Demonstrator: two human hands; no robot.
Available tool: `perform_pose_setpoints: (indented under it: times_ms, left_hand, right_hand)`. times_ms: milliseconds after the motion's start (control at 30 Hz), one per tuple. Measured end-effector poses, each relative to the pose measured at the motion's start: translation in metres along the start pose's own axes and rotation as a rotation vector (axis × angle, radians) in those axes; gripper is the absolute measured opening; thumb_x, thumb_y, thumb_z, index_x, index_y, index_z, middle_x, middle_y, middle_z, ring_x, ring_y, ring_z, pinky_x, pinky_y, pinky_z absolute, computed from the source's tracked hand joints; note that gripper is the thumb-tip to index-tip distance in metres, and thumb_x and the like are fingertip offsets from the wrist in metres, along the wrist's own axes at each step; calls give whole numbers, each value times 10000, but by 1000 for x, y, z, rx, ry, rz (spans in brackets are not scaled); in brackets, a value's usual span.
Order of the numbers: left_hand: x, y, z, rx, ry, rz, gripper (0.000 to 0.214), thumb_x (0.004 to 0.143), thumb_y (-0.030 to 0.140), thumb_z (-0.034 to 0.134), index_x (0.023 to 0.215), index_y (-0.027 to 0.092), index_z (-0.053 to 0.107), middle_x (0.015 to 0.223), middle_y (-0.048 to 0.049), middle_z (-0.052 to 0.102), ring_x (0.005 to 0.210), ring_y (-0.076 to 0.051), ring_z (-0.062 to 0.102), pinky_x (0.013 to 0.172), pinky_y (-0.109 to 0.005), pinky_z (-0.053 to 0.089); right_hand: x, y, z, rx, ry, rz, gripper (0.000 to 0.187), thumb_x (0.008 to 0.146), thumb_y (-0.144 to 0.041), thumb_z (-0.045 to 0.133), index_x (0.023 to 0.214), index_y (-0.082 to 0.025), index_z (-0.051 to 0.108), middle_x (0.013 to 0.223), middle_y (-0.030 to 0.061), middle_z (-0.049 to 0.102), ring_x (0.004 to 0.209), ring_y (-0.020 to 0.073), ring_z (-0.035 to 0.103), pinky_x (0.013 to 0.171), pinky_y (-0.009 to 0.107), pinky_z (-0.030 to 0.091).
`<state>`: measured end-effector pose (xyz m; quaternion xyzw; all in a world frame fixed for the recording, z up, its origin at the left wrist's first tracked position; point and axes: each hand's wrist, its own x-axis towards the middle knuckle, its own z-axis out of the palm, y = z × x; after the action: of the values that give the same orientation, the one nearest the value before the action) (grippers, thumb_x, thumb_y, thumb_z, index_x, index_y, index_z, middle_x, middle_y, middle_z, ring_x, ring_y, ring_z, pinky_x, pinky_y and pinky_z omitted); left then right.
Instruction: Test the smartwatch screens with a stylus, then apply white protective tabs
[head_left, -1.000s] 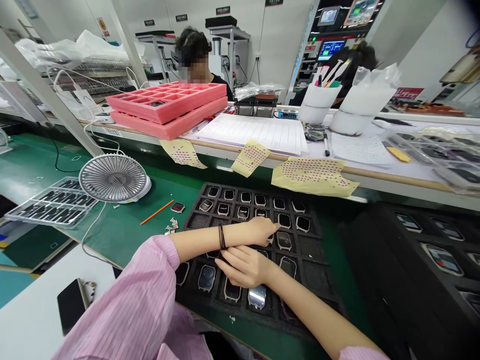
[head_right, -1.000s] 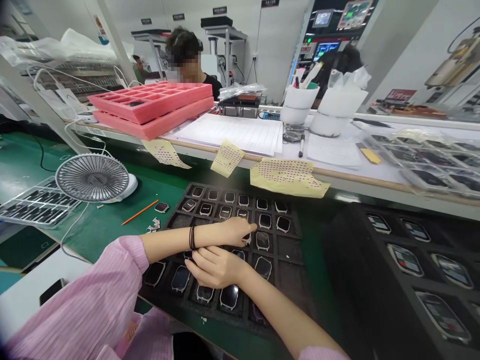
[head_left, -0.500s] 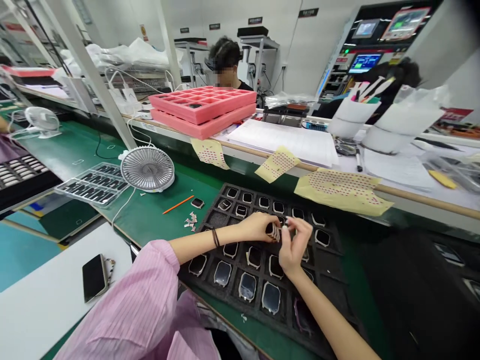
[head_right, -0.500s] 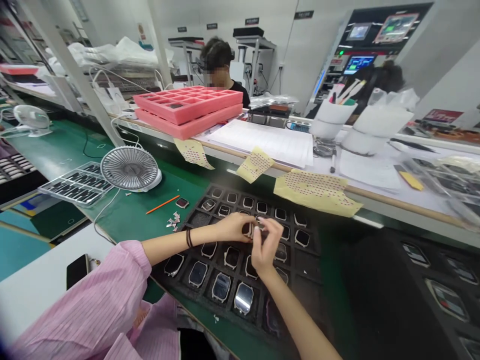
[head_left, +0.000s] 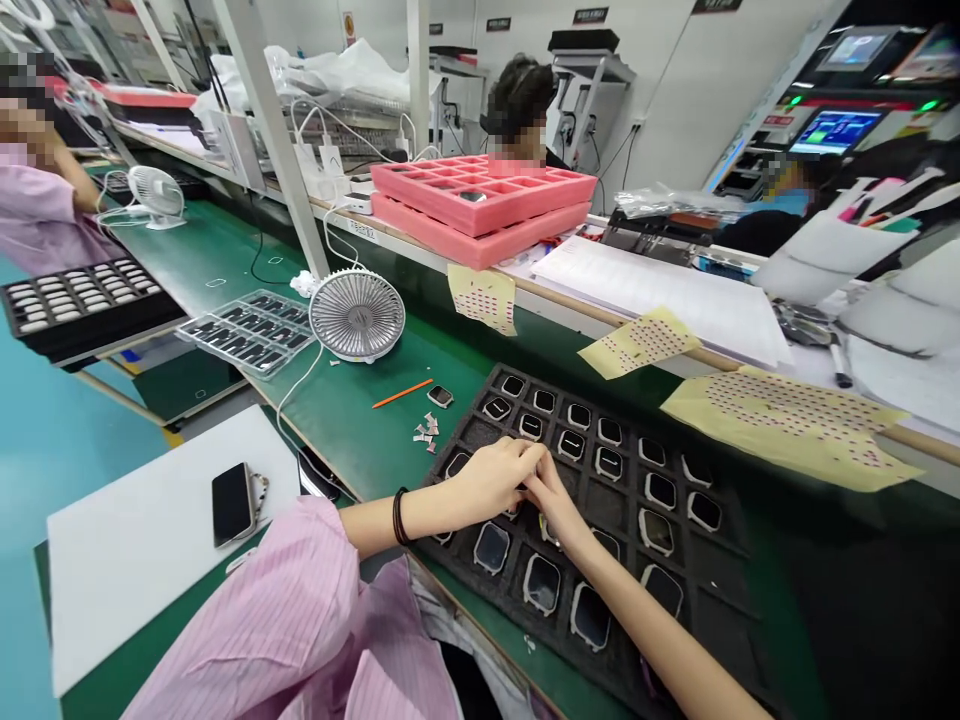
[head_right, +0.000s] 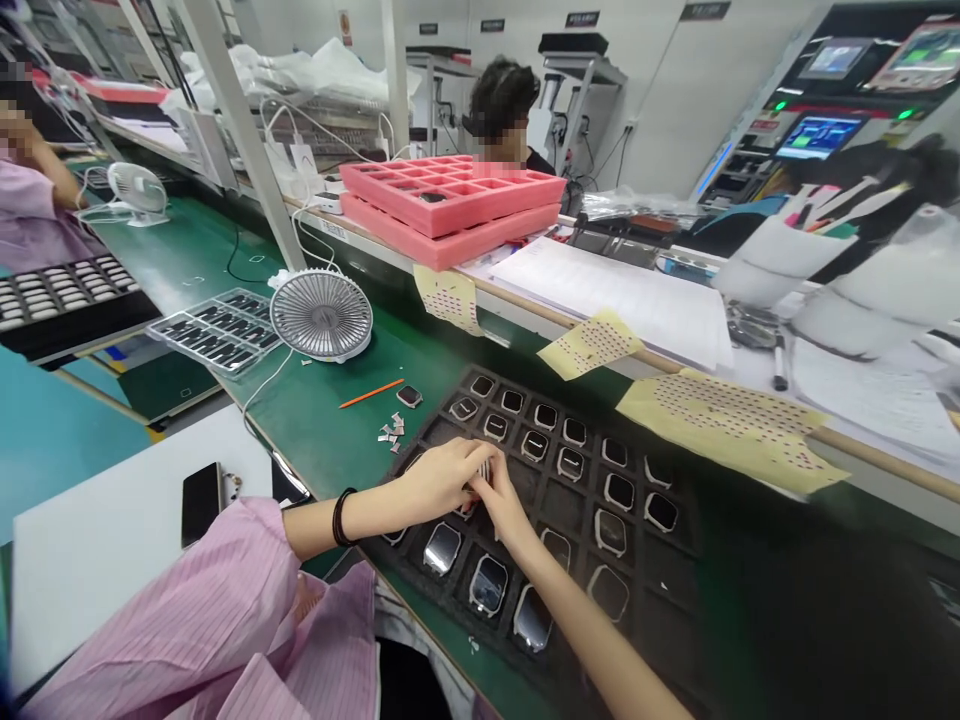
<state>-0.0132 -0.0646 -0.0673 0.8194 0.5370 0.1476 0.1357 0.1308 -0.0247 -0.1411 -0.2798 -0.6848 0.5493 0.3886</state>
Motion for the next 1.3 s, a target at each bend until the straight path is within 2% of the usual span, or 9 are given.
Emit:
perform_pose_setpoints:
  times_ms: [167, 233, 300, 400, 533, 767, 1000, 1200, 1300]
  left_hand:
    - [-16, -22, -20, -154, 71, -36, 601, 800, 252, 702, 1315, 209, 395, 1301, -119, 561, 1201, -262, 540, 970, -381, 486]
    - [-27, -41, -31, -206, 149, -124, 431, 890, 365, 604, 1261, 203, 456, 1232, -100, 596, 1151, -233, 576, 951, -353, 492]
    - [-37, -63, -37, -95, 185, -312, 226, 976, 336, 438, 1097, 181, 549, 1094, -89, 635, 1049, -215, 608, 913, -340, 500]
    - [-48, -92, -30, 44, 101, -430, 141, 945, 227, 461, 930, 176, 592, 990, -89, 647, 998, -233, 607, 855, -338, 511]
    - [-47, -111, -12, 92, 52, -459, 126, 898, 151, 484, 941, 178, 599, 1000, -96, 638, 995, -238, 604, 846, -336, 514]
    - [-39, -121, -9, 129, -34, -427, 181, 899, 124, 434, 956, 163, 601, 993, -116, 622, 973, -236, 601, 880, -363, 498]
    - [-33, -122, -12, 122, -117, -407, 194, 842, 51, 469, 980, 122, 584, 1004, -160, 633, 962, -270, 624, 867, -407, 494]
    - [-33, -115, -28, 8, -45, -386, 152, 845, 59, 481, 860, 144, 607, 953, -114, 681, 940, -232, 659, 857, -349, 511]
    - [-33, -106, -38, -95, 21, -366, 144, 908, 159, 479, 927, 141, 621, 954, -91, 711, 883, -183, 686, 811, -287, 535]
  right_hand:
    - [17, -6, 14, 138, -19, 117, 340, 924, -373, 536, 1246, -283, 475, 933, 19, 607, 637, 139, 606, 430, 207, 505]
    - [22, -10, 15, 294, -46, 233, 339, 911, -399, 546, 1221, -273, 489, 816, -1, 593, 602, 155, 613, 391, 214, 472]
    - [24, -13, 14, 413, -47, 322, 336, 896, -427, 555, 1180, -252, 514, 763, 1, 592, 614, 179, 632, 395, 231, 467]
    - [25, -15, 11, 495, -58, 364, 343, 898, -444, 536, 1163, -226, 545, 777, 40, 630, 633, 201, 642, 422, 266, 477]
    - [25, -11, 8, 509, -89, 335, 364, 908, -441, 511, 1194, -221, 564, 810, 68, 663, 646, 217, 653, 430, 288, 481]
    - [26, -9, 6, 502, -153, 278, 450, 933, -454, 406, 1281, -207, 546, 818, 95, 684, 677, 241, 665, 421, 287, 445]
    - [27, -16, 0, 630, -104, 380, 452, 914, -433, 422, 1257, -173, 562, 857, 112, 697, 673, 242, 652, 432, 286, 397]
    - [29, -25, -4, 802, -78, 444, 385, 909, -403, 430, 1195, -191, 578, 888, 115, 711, 678, 239, 649, 456, 283, 370]
    - [29, -32, -3, 887, -54, 493, 377, 906, -393, 435, 1182, -176, 574, 896, 129, 719, 667, 231, 645, 462, 272, 353]
